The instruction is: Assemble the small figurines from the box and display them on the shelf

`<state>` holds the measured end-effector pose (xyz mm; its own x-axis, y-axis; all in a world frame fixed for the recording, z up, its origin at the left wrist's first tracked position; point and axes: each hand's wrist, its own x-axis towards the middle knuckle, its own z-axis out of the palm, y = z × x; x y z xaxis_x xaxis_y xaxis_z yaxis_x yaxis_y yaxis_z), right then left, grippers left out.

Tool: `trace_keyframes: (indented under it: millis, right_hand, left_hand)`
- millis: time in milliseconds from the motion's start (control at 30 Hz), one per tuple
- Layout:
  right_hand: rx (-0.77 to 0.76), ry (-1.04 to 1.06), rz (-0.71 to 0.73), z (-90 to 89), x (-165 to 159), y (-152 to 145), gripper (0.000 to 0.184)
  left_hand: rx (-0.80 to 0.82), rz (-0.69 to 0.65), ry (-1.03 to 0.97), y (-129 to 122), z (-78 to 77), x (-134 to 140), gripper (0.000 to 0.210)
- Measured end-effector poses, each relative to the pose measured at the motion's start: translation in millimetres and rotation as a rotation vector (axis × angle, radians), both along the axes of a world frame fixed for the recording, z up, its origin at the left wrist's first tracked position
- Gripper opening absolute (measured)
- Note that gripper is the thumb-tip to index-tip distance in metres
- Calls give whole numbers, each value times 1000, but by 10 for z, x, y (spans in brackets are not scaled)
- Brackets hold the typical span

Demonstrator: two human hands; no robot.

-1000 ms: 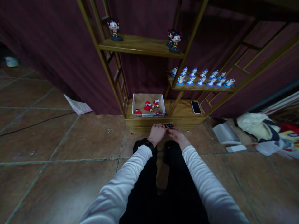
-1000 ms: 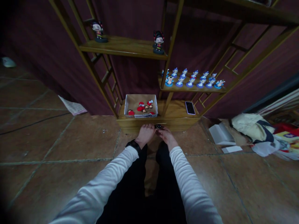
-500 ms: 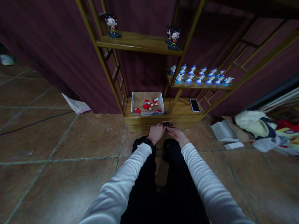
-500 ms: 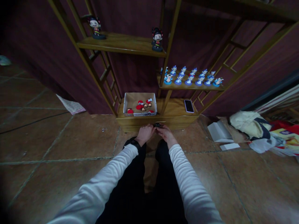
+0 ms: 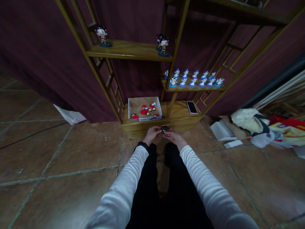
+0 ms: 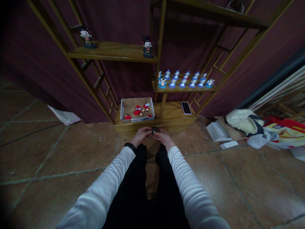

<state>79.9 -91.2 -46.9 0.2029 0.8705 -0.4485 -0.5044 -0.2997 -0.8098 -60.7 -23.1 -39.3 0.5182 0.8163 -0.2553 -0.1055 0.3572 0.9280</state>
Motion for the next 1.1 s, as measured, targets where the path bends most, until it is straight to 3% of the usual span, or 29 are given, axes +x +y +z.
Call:
trace_keyframes:
  millis: [233,500,800,1100]
  right_hand:
    - [41,5,8,20,-7,-21,25]
    - [58,6,16,2,1,-20,34]
    - [42,-12,-11,-15,-16,-11,32]
    - [55,12,4,-32,-22,14,20]
  left_hand:
    - [-123,-17,-18,4,-27,3,20]
    - [-138,-27,20,11,-4,-5,17]
    - [-106,-16,38,34,-45,15,19]
    - [-230,-40,3,12,-7,-13,19]
